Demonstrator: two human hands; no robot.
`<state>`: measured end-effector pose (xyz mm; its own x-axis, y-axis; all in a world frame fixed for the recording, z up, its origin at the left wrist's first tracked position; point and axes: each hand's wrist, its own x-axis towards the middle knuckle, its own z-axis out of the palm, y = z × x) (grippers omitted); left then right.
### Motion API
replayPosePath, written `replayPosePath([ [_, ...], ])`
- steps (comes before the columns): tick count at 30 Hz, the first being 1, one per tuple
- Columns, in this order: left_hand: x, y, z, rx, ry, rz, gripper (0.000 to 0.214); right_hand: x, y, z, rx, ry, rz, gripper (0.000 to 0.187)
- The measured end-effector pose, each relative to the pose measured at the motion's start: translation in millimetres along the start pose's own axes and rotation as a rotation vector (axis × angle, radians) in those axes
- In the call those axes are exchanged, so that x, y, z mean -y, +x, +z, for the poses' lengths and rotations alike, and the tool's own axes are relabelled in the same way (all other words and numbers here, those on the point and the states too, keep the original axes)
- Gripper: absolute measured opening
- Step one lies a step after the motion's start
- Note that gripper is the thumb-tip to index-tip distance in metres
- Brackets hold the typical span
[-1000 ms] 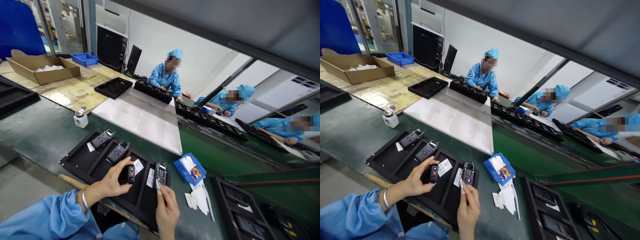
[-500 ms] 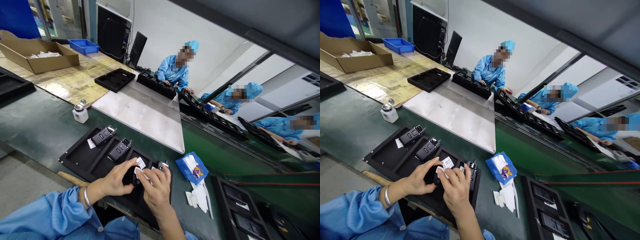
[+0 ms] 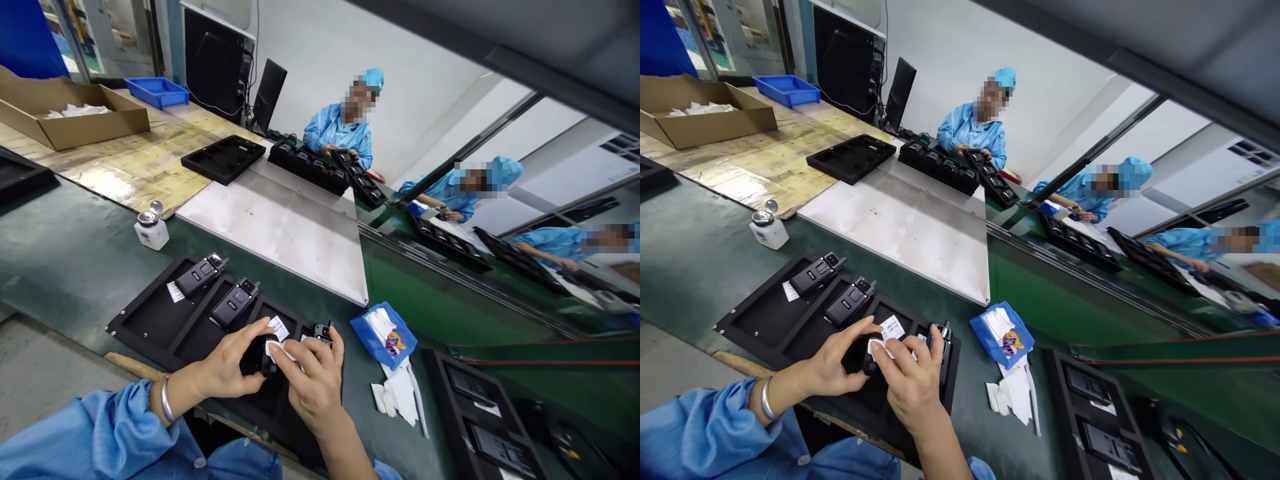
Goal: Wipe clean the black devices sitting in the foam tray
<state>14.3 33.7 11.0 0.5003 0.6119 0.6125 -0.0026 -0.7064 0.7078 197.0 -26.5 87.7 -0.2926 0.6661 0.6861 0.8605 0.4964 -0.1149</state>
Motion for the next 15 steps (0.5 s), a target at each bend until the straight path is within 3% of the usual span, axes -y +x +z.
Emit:
replayPosePath([
  [15,-0.8,4.7,-4.0,0.033,-0.075,-0.048,0.095,-8.8,0.1,0.1,-0.027,0.041,0.017,0.029],
])
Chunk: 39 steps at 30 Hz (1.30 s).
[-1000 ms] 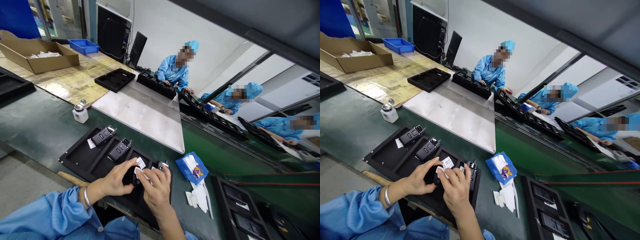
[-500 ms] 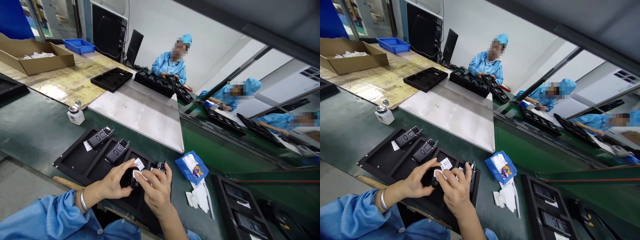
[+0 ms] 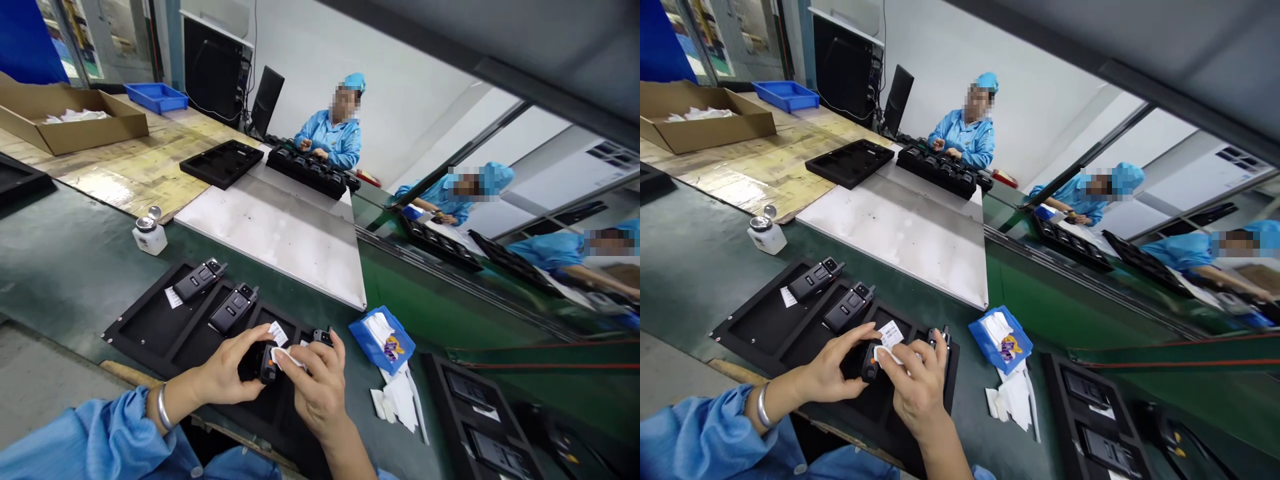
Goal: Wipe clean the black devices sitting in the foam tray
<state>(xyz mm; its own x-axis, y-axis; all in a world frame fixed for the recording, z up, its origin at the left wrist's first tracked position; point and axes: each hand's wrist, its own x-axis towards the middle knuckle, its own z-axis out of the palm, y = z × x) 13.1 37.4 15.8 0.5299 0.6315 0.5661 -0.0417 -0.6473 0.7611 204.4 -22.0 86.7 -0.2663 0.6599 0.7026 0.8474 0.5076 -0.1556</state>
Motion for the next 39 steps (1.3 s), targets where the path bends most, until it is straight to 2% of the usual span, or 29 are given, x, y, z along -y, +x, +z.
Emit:
replayPosePath([
  [7,-1.0,1.4,0.5,-0.023,0.018,0.009,0.093,1.9,0.8,1.1,-0.005,0.024,-0.002,0.029],
  [13,1.9,-2.4,2.2,0.017,0.025,0.015,0.094,2.6,3.4,0.7,-0.021,0.029,0.011,0.027],
  [18,1.8,-1.9,0.9,-0.006,0.007,-0.012,0.094,-0.5,0.7,-1.8,0.028,0.035,0.034,0.029],
  [29,2.4,-4.3,2.2,0.026,0.031,-0.008,0.093,-0.8,7.4,-0.5,-0.002,0.032,0.02,0.028],
  [33,2.5,-4.2,1.4,-0.004,0.039,-0.003,0.092,-0.7,7.1,0.7,-0.005,0.008,-0.011,0.028],
  [39,2.5,-5.1,2.1,0.017,0.045,0.006,0.092,1.0,4.5,1.5,-0.017,0.019,0.017,0.028],
])
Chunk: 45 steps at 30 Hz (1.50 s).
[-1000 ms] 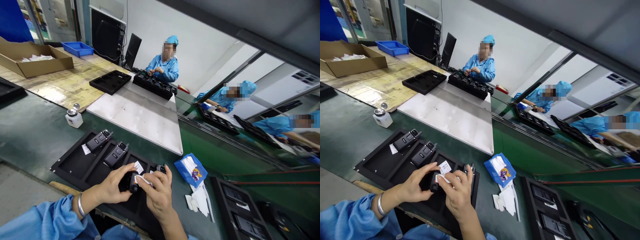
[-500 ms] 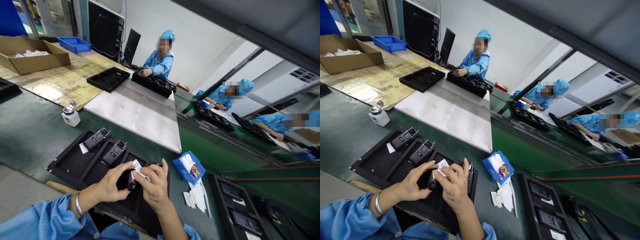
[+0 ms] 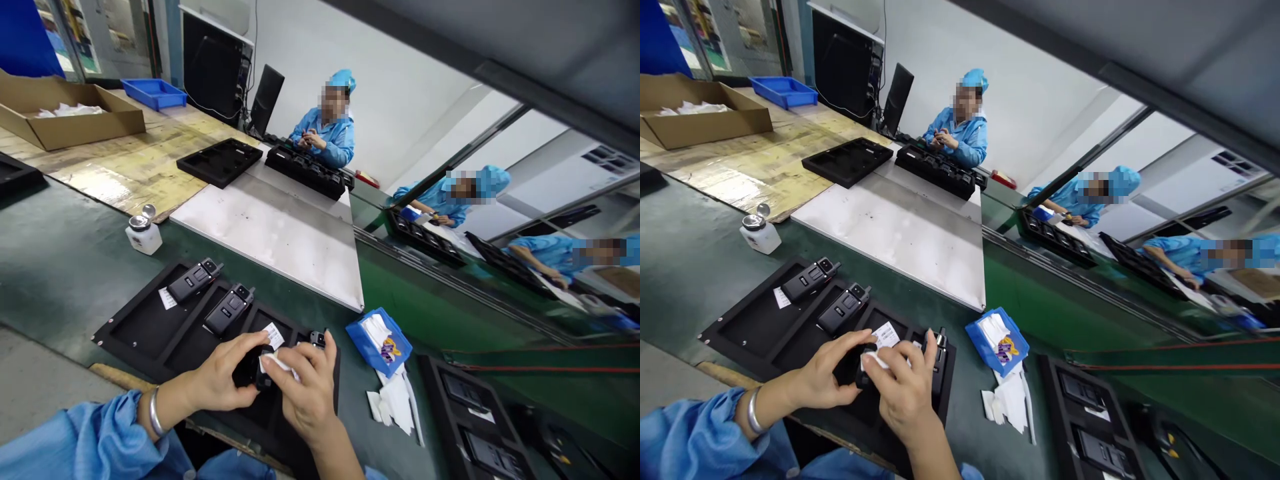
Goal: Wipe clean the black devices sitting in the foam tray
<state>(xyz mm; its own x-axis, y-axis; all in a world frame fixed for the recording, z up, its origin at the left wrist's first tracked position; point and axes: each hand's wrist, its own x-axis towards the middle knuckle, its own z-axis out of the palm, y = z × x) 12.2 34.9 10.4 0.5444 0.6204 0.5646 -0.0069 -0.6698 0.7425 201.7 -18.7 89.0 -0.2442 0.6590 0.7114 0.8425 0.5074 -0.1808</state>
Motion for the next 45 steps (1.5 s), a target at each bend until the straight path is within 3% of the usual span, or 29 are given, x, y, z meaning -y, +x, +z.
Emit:
replayPosePath([
  [15,-3,4,-1.3,-0.011,-0.001,0.013,0.09,2,-1,4,-0.019,-0.022,0.026,0.029],
  [20,-2,4,-3.1,-0.045,-0.01,-0.015,0.092,-16,-3,4,-0.051,-0.14,0.107,0.032],
  [26,-3,3,-2.8,-0.027,-0.032,-0.007,0.091,-34,-69,-13,-0.183,-0.125,0.412,0.026],
  [33,-4,5,-3.1,-0.034,-0.026,0.007,0.09,-21,-142,-16,-0.331,-0.08,0.729,0.022],
  [38,-5,6,-3.6,-0.038,-0.005,0.009,0.089,-15,-162,-12,-0.367,-0.039,0.817,0.022],
  [45,-4,1,-2.5,-0.023,0.044,-0.036,0.086,-17,-167,-7,-0.412,0.039,0.896,0.026],
])
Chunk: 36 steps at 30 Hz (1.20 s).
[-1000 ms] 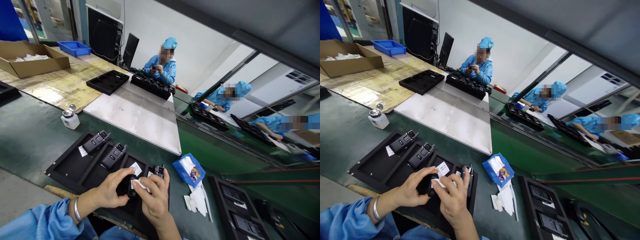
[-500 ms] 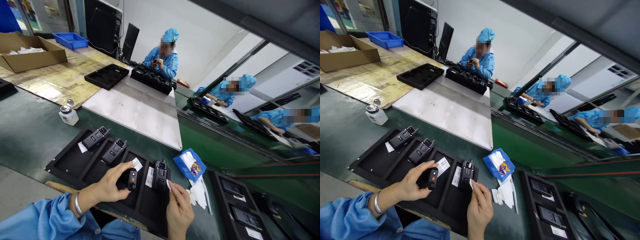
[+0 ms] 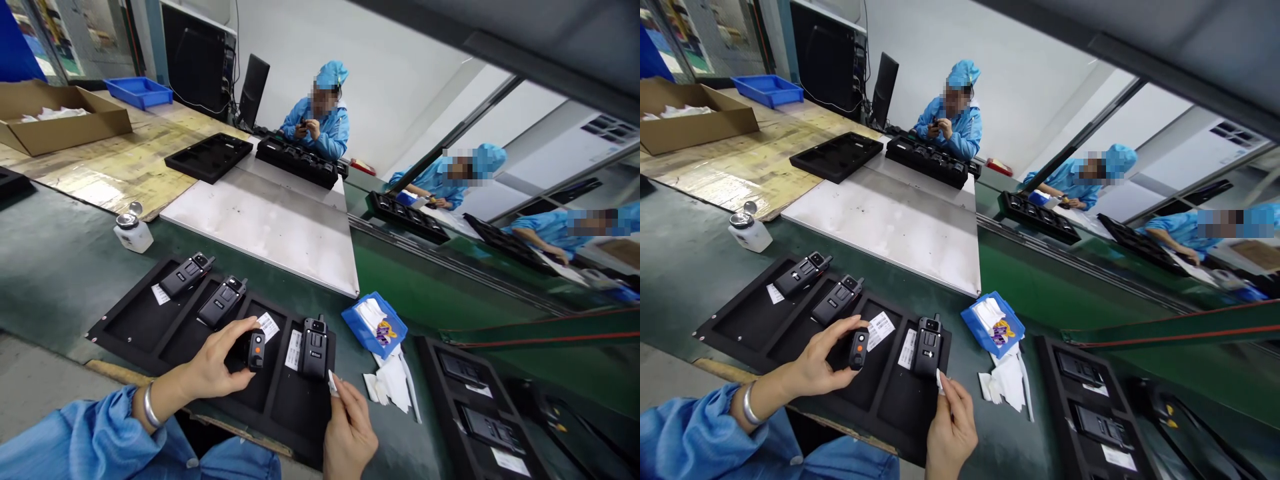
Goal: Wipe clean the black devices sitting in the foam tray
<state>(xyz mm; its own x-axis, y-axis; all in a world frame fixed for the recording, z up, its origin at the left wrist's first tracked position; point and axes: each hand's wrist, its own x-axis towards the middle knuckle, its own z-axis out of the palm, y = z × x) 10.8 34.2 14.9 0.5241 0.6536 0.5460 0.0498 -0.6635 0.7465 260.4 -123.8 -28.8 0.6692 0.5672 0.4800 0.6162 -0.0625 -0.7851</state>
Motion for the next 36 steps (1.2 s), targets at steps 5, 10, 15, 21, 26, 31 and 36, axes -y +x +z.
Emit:
replayPosePath([
  [5,-9,44,11.1,0.068,0.31,-0.157,0.083,-4,0,7,-0.001,0.044,0.058,0.026],
  [10,-7,112,37.7,0.363,0.775,-0.436,0.084,2,3,11,-0.014,0.033,-0.026,0.023],
  [15,-13,134,53.8,0.44,0.911,-0.414,0.082,10,5,15,-0.027,0.077,-0.038,0.023],
  [21,-42,133,102.4,0.513,0.836,-0.381,0.09,11,6,17,-0.053,0.12,-0.022,0.024],
  [26,-42,138,142.8,0.53,0.775,-0.464,0.098,8,4,17,-0.086,0.12,-0.022,0.023],
  [31,-42,133,134.5,0.483,0.695,-0.451,0.098,-1,1,17,-0.112,0.147,-0.008,0.022],
  [36,-47,96,103.8,0.445,0.43,-0.288,0.104,-16,-4,19,-0.212,0.215,0.084,0.025],
])
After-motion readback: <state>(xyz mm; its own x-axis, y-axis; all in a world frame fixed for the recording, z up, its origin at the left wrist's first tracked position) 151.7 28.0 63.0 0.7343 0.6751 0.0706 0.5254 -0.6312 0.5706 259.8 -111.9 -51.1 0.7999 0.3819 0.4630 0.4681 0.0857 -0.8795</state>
